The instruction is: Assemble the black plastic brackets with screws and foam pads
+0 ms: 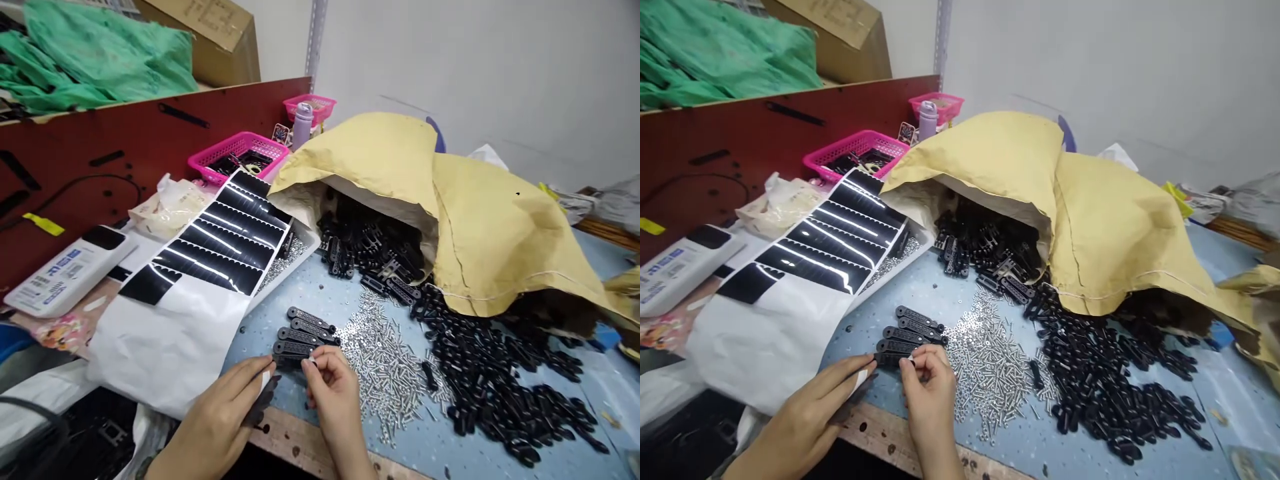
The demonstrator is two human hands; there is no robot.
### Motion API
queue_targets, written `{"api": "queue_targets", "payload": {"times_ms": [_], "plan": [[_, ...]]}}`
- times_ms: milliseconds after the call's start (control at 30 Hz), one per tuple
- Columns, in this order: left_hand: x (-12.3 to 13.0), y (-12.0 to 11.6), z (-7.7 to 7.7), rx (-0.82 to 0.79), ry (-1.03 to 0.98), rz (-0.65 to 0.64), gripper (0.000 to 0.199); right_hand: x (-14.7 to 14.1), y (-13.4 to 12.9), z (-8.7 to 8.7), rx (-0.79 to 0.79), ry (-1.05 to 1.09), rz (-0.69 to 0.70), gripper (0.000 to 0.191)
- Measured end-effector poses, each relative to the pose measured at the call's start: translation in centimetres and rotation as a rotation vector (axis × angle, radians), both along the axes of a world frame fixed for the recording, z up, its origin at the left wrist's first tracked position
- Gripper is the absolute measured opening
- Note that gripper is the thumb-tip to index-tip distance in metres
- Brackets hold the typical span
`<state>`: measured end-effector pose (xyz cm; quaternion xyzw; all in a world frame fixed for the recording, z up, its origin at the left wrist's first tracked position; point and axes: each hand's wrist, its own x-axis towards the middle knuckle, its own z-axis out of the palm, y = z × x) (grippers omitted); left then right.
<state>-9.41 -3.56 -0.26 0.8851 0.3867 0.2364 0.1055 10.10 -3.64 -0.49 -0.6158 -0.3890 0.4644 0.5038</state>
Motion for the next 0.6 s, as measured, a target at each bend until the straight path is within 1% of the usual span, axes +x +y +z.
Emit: {"api": "queue_targets", "payload": {"times_ms": [200,400,467,600], "plan": [[0.17,-0.24,0.39,-0.055,0.012,-0.016,0.071,-0.47,0.44,0.09,-0.04,-0.076,0.023,0.03],[0.19,-0.23,0.63,-0.072,-0.004,-0.015,0.065,-0.62,0.47,-0.05,-0.048,-0.131,0.039,0.031],[0.23,-0.12,0.69,-0.076,-0.019,-0.018,0.063,-0.65,0.39,-0.14,-0.055,-0.116,0.035,0.032],[0.27,0.09,0.73,-0.096,-0.037,-0.022,0.066,-0.48,0.27,-0.2,-0.089,-0.034,0.029,0.035]]}}
